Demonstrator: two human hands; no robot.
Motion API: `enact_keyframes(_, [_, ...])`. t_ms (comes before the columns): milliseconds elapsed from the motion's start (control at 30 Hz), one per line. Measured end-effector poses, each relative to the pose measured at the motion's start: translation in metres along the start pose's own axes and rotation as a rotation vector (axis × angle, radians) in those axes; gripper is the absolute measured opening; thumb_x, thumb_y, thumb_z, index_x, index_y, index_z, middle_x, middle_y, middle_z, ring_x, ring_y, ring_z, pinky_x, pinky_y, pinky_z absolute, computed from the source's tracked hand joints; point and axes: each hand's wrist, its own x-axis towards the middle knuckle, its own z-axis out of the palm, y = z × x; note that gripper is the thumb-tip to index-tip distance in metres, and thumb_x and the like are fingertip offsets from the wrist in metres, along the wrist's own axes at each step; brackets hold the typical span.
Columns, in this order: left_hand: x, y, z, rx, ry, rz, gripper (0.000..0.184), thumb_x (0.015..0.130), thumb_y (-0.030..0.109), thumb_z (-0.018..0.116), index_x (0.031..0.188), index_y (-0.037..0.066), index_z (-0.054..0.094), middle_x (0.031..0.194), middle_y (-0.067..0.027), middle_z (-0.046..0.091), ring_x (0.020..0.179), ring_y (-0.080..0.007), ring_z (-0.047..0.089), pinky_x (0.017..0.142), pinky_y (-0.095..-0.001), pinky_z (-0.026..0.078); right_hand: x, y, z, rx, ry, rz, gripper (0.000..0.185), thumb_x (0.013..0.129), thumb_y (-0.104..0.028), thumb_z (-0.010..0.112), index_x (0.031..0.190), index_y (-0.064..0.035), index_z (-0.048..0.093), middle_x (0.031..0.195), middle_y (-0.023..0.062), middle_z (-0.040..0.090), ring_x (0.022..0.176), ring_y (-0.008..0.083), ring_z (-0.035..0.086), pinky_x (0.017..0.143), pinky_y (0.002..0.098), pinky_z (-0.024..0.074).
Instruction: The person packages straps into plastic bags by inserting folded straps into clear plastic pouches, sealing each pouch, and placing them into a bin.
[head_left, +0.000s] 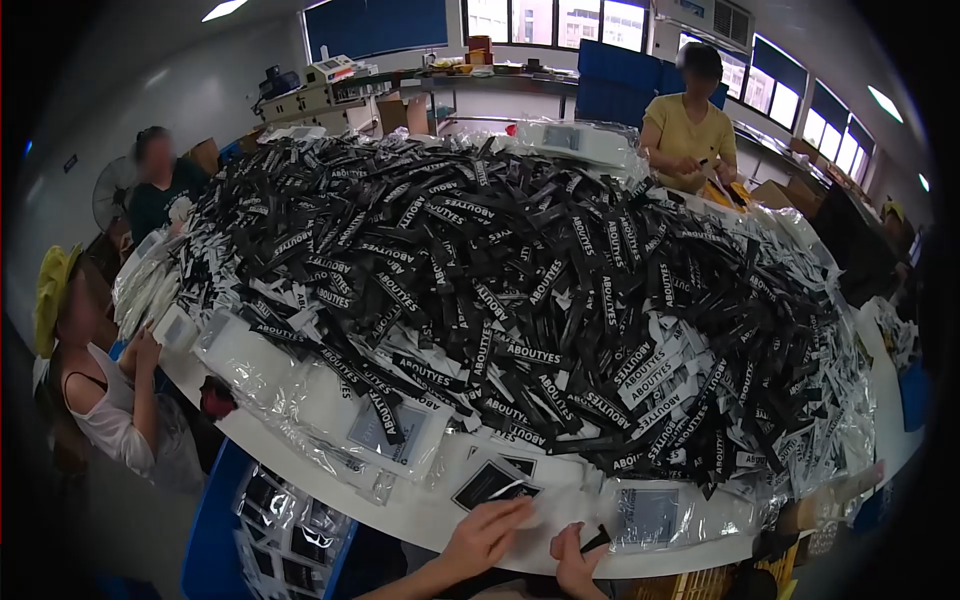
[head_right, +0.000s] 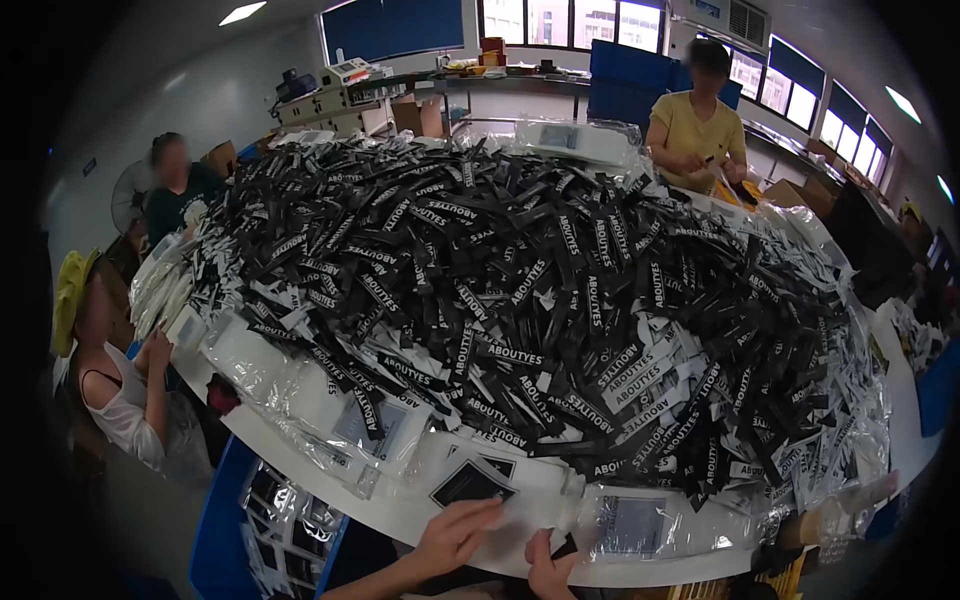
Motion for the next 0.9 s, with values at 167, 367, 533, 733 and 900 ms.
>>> enact_keyframes(167, [-0.028,-0.018,0.011,0.077,-0.279,0.067,0.039,0.078,0.006,0.06,0.116,0.008,0.056,0.124,-0.0076,0.051,0.109,-0.0256,0.051,0.091,-0.0326,0.041,0.021,-0.056,0.002,-0.93,-0.203,0.015,0.024,0.083,-0.018,0.061,0.075,0.0046,0.062,0.06,0.0066,0.059,0.051,0.011,0.051,0.049,0.0261,0.0399])
enact_keyframes(367, [-0.008,0.011,-0.013,-0.265,-0.409,-0.52,0.034,0.082,0.016,0.061,0.112,0.001,0.056,0.105,-0.0132,0.061,0.092,-0.0196,0.06,0.079,-0.0294,0.048,0.001,-0.06,0.032,-0.906,-0.424,0.073,0.024,0.079,-0.016,0.065,0.086,0.0062,0.062,0.067,0.0059,0.061,0.063,0.0058,0.05,0.054,0.0237,0.0425])
enact_keyframes(533, [-0.006,-0.002,-0.019,-0.54,-0.247,-0.738,0.027,0.08,0.008,0.057,0.105,-0.003,0.057,0.082,-0.0068,0.064,0.075,-0.0084,0.06,0.068,-0.0221,0.048,-0.001,-0.071,0.064,-0.831,-0.449,0.088,0.024,0.077,-0.015,0.067,0.09,0.0054,0.063,0.068,0.0062,0.062,0.064,0.0048,0.048,0.056,0.022,0.0421])
enact_keyframes(733, [-0.004,0.017,-0.001,-0.393,-0.107,-0.606,0.02,0.084,0.016,0.056,0.095,-0.001,0.058,0.069,-0.0071,0.061,0.066,-0.0119,0.059,0.061,-0.0256,0.047,-0.004,-0.053,0.068,-0.689,-0.307,-0.188,0.022,0.078,-0.013,0.066,0.09,0.0054,0.062,0.07,0.0067,0.061,0.065,0.0057,0.049,0.057,0.0219,0.042])
enact_keyframes(900, [-0.004,0.016,0.018,-0.318,-0.072,-0.529,0.02,0.085,0.017,0.056,0.096,0.0,0.058,0.068,-0.0076,0.06,0.064,-0.0128,0.058,0.06,-0.026,0.047,-0.005,-0.05,0.064,-0.697,-0.241,-0.23,0.02,0.078,-0.011,0.065,0.089,0.0054,0.062,0.072,0.0072,0.061,0.066,0.0064,0.049,0.057,0.0219,0.042])
